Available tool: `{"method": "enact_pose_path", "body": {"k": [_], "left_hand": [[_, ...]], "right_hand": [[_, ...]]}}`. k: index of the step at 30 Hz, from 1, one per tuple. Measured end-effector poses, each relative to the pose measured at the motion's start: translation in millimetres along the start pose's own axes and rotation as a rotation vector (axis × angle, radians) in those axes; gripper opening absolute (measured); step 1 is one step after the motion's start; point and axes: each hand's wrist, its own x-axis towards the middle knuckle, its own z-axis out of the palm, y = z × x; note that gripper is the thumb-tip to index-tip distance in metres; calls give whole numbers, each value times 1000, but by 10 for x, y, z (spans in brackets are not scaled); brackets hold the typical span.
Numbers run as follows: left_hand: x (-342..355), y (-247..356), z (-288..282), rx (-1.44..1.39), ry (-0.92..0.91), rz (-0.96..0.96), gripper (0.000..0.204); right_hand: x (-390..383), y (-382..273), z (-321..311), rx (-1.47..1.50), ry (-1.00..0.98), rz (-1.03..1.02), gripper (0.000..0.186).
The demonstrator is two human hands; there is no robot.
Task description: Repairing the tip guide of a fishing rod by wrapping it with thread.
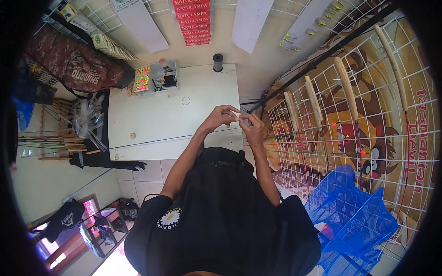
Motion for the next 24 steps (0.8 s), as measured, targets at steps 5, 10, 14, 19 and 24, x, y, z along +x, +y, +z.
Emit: {"method": "enact_pose_path", "body": {"k": [5, 10, 14, 19, 24], "left_hand": [[6, -23, -20, 11, 3, 54, 34], [26, -69, -21, 103, 20, 111, 25], [23, -18, 59, 330, 57, 160, 20], [16, -9, 73, 407, 95, 176, 18], [-10, 24, 26, 208, 24, 165, 15]], "right_hand": [[17, 46, -19, 20, -34, 30, 10], [15, 42, -40, 13, -60, 54, 11], [9, 70, -35, -9, -55, -11, 10], [30, -8, -37, -13, -68, -29, 11], [30, -5, -50, -9, -53, -6, 11]]}}
